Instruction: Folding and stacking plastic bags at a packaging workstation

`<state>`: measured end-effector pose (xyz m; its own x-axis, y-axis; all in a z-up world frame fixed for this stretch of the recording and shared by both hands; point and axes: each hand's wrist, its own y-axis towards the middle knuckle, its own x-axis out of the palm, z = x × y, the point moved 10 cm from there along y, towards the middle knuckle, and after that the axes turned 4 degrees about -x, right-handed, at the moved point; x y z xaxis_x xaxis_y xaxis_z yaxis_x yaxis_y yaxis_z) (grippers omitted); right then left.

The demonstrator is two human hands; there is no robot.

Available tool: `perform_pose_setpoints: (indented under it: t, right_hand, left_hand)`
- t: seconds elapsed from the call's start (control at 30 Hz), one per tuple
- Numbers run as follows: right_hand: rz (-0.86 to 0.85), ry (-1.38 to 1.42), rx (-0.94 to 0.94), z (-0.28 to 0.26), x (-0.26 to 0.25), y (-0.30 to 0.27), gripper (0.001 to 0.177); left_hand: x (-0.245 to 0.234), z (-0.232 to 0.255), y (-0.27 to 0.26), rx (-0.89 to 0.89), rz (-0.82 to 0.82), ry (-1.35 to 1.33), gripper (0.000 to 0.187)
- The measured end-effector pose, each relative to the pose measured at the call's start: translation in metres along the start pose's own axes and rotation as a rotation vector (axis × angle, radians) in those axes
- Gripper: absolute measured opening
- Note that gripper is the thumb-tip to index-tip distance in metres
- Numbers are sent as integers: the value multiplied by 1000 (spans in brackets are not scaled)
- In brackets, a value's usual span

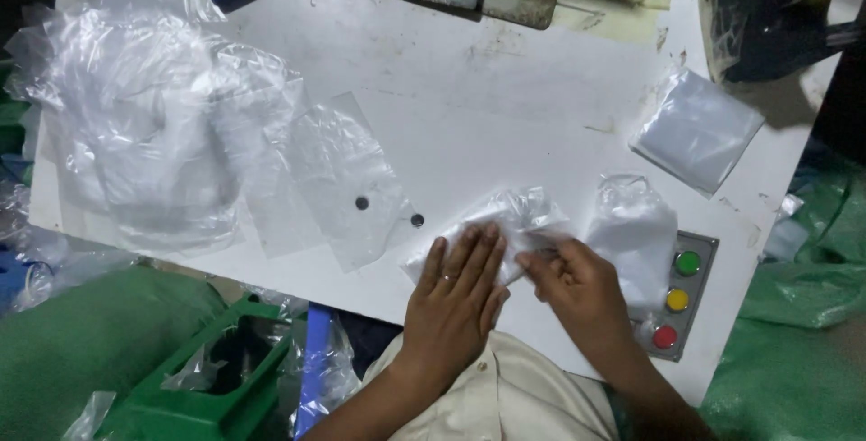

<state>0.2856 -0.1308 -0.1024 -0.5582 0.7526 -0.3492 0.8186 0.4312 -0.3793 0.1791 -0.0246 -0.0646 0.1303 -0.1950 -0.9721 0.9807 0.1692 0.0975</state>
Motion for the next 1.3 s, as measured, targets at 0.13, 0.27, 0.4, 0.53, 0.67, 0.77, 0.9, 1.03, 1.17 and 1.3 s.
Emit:
perform_pose_setpoints:
  t: [0.13, 0.27, 0.4, 0.53, 0.67, 0.77, 0.9, 1.03, 1.17, 1.3]
  right_hand:
    - [-131, -500, -200, -11, 23, 16, 23]
    - [-49, -628, -633, -39, 32, 14, 13]
    - [56, -705, -995, -52, 40, -40, 104]
    - [-277, -561, -934, -36, 58, -48, 51]
    - [-48, -485, -795, -28, 25, -28, 107]
    - [-179, -623, -671, -2, 36, -9, 97]
    - [-32, -635, -711, -23, 30, -22, 95]
    - [-222, -746, -1094, -47, 60, -55, 57]
    - [-86, -666, -950, -48, 34, -38, 79]
    - [-45, -811, -904, -30, 43, -20, 53]
  left_hand:
    - [-29, -17, 21, -90, 117, -149, 41]
    - [-16, -44, 34, -119, 199, -64, 45]
    - [-17, -53, 43, -125, 110, -85, 36]
    - [-20, -55, 43, -66, 120, -162, 19]
    - [-38, -29, 32, 213, 101, -204, 16]
    - [-16, -39, 24, 104, -165, -347, 34]
    - [4, -49, 21, 53, -88, -177, 13]
    - [-9, -73, 32, -148, 101, -181, 10]
    - [-18, -49, 29, 7, 53, -239, 10]
    - [-10, -54, 21, 9, -97, -354, 27]
